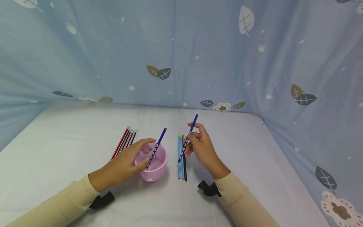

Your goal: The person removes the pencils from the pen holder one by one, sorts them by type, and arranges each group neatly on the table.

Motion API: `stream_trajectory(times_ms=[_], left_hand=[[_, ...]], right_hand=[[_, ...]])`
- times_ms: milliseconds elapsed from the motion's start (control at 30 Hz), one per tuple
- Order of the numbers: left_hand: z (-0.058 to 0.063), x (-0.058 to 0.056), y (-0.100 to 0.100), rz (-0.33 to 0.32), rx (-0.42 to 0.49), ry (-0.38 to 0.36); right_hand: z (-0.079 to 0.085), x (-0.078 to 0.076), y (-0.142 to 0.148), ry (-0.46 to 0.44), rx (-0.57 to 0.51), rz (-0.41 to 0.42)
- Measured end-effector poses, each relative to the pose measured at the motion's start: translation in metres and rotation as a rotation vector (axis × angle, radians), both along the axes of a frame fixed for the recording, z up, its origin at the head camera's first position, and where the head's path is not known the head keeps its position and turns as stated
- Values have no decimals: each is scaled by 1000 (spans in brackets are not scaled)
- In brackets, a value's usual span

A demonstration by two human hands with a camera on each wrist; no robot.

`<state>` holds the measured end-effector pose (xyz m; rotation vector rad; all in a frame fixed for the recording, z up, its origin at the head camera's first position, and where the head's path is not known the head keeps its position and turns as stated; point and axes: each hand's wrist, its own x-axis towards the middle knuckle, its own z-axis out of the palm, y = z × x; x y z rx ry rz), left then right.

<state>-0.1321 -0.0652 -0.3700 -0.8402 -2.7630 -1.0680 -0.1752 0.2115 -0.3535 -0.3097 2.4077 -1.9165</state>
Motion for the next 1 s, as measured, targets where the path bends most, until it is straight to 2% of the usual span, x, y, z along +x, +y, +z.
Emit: stream_trajectory(times_ms=[233,533,1000], left_hand=[[1,0,0,-2,1,-2],[1,0,-1,-5,4,0],[2,0,0,-9,0,-6]], right_hand=[[-13,-10,5,-104,106,60],[-24,-14,6,-158,315,26],[-30,-18,7,-237,416,40]])
